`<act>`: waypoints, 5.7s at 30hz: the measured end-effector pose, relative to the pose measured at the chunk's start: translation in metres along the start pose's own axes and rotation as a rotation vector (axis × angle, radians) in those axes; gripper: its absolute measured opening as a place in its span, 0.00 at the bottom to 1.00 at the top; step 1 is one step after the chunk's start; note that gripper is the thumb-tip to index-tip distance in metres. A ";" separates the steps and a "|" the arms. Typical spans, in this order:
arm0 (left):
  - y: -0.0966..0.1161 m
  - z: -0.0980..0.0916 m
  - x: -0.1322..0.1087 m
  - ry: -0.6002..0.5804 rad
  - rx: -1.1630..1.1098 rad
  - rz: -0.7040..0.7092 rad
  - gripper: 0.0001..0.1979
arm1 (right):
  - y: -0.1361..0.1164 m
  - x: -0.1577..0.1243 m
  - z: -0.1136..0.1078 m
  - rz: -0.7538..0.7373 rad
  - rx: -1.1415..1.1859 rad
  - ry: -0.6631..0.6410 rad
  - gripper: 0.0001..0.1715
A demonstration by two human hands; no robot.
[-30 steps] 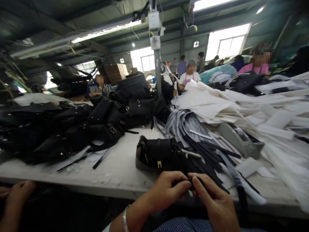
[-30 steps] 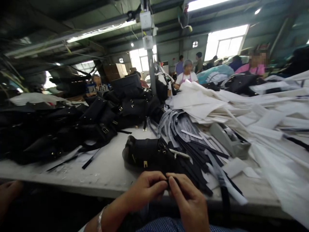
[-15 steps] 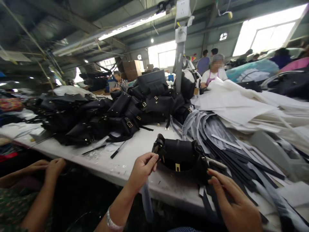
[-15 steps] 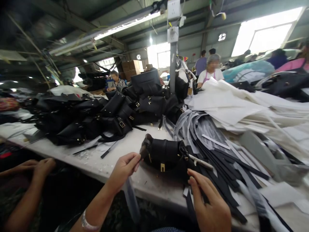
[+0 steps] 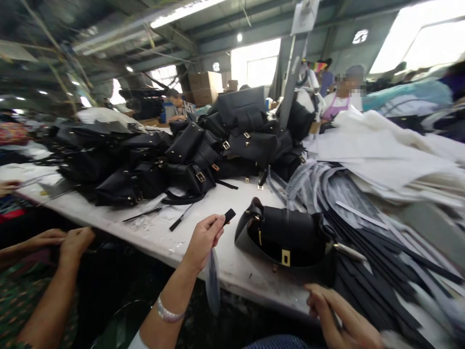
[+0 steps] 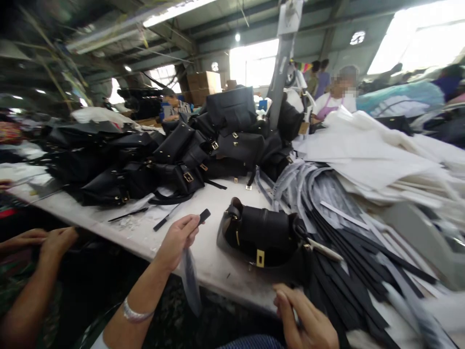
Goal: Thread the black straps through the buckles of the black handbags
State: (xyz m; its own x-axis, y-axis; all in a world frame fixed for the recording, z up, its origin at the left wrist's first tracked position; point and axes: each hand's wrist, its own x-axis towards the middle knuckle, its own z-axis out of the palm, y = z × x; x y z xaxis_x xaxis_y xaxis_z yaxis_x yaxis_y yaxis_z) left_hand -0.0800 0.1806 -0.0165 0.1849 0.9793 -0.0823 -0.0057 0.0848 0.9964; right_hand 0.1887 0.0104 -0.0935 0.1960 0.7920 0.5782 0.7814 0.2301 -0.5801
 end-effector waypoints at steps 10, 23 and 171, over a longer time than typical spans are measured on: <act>0.064 0.088 0.007 -0.714 0.542 0.296 0.18 | -0.003 0.074 -0.037 0.260 -0.067 0.215 0.29; 0.085 0.145 0.045 -0.877 0.751 0.108 0.24 | 0.017 0.105 -0.036 0.172 0.266 -0.137 0.19; 0.043 0.148 -0.042 -0.373 0.704 -0.074 0.19 | 0.004 0.041 -0.025 0.347 0.294 0.011 0.08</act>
State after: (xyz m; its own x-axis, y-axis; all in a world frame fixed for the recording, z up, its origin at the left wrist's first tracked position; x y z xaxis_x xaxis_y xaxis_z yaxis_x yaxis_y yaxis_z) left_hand 0.0574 0.1155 0.0326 0.4775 0.8393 -0.2598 0.6181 -0.1107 0.7783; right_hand 0.2149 0.0295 -0.0583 0.4242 0.8450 0.3257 0.4673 0.1038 -0.8780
